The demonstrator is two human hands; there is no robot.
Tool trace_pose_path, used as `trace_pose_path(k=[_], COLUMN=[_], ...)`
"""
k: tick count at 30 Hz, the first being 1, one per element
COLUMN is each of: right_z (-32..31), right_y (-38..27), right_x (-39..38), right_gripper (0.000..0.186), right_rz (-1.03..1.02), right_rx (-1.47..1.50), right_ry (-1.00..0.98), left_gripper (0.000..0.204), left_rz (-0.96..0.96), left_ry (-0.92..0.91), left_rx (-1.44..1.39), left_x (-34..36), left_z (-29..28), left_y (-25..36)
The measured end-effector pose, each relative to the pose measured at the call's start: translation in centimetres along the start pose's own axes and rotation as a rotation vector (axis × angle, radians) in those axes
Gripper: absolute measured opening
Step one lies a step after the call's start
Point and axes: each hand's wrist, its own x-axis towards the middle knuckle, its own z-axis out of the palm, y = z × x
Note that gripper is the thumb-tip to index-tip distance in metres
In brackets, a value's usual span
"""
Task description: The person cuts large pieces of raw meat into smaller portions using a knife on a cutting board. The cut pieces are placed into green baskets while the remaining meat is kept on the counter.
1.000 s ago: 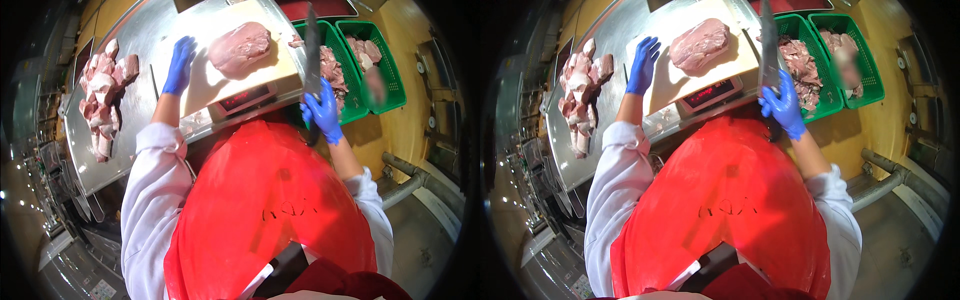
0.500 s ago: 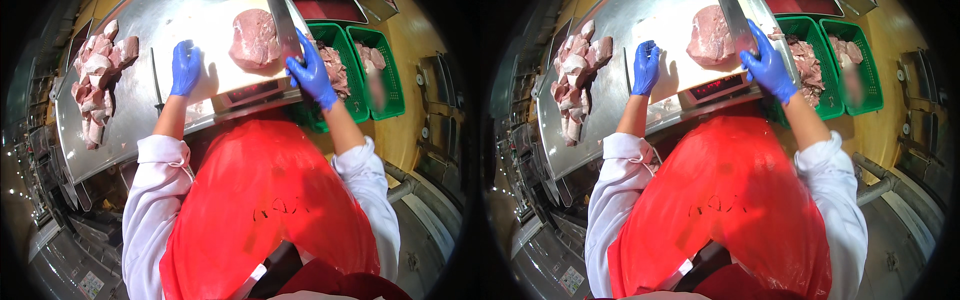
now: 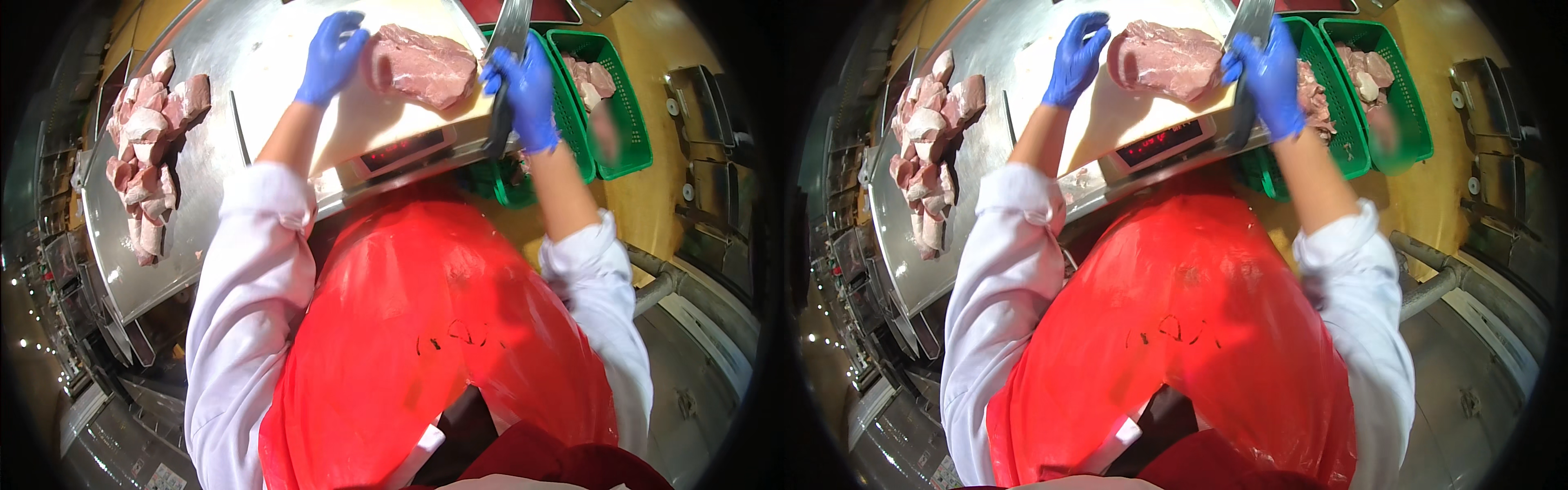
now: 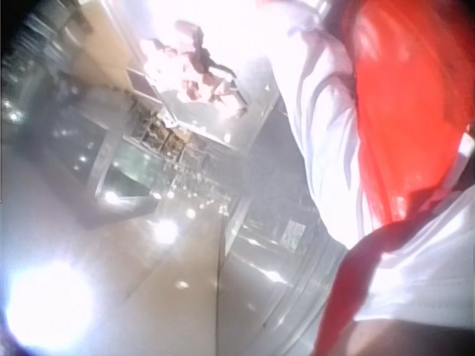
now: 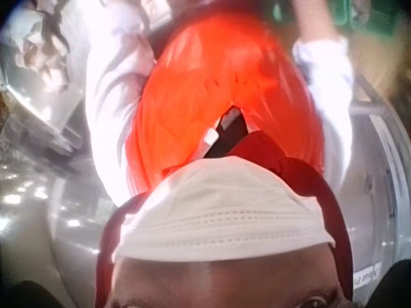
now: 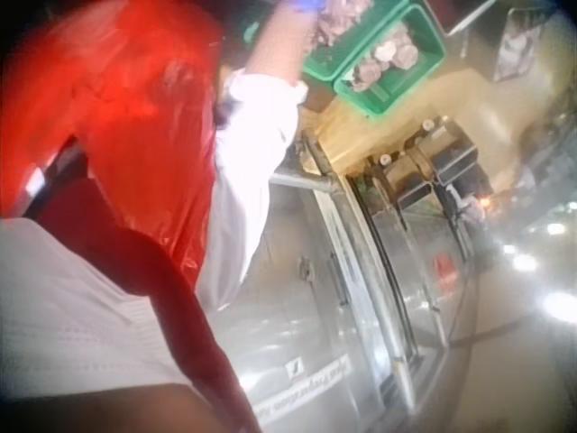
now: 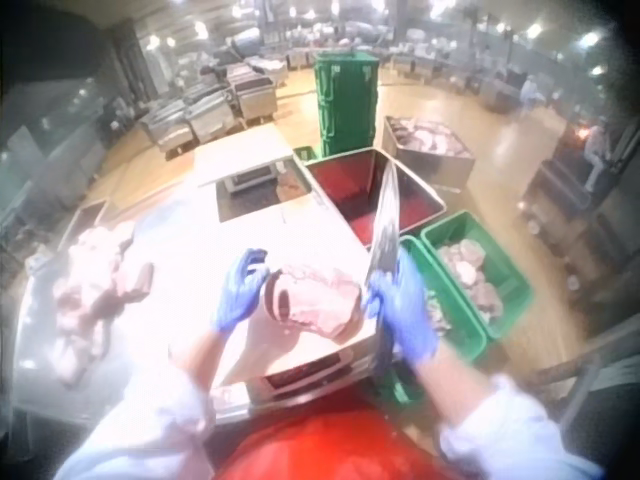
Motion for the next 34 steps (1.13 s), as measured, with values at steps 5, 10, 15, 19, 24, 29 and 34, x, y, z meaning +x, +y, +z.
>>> trace_pose_path(k=[5,10,15,19,24,29,34], right_z=[4.4,-1.6,-1.1,-2.6,-4.2,-9.4,-7.9], right_y=[4.2,2.5,2.0,4.6,5.7,3.5,1.3], right_x=[-3.9,-0.5,-8.8,-11.7,-15.7,-23.8,-21.0], right_gripper=[0.06,0.072,0.075,0.072,0.075,0.075,0.076], right_rz=[0.065,0.075,-0.166,-0.155,-0.258,0.151,0.304], right_rx=[0.099,-0.124,-0.649,-0.869,-0.845,-0.814,-0.483], right_ry=[0.079,-0.088,-0.218,-0.349,-0.407,-0.56,-0.191], left_gripper=[0.037,0.046,0.036,0.022,0.023,0.024,0.05], left_rz=[-0.177,-0.29,-0.283,-0.188,-0.114,0.283,0.655], left_ry=[-0.328,-0.127,0.278,0.397,0.47,0.217,-0.428], left_rx=[-0.278,0.183,0.003,-0.124,-0.05,0.318,1.235], left_x=[1.3,-3.5,-4.0,-4.4,-4.7,-7.0,-10.8], left_z=[4.3,2.1,-1.7,-5.5,-7.6,-3.8,3.2], left_y=[-1.6,0.7,-2.9,-1.8,0.6,4.1,5.5])
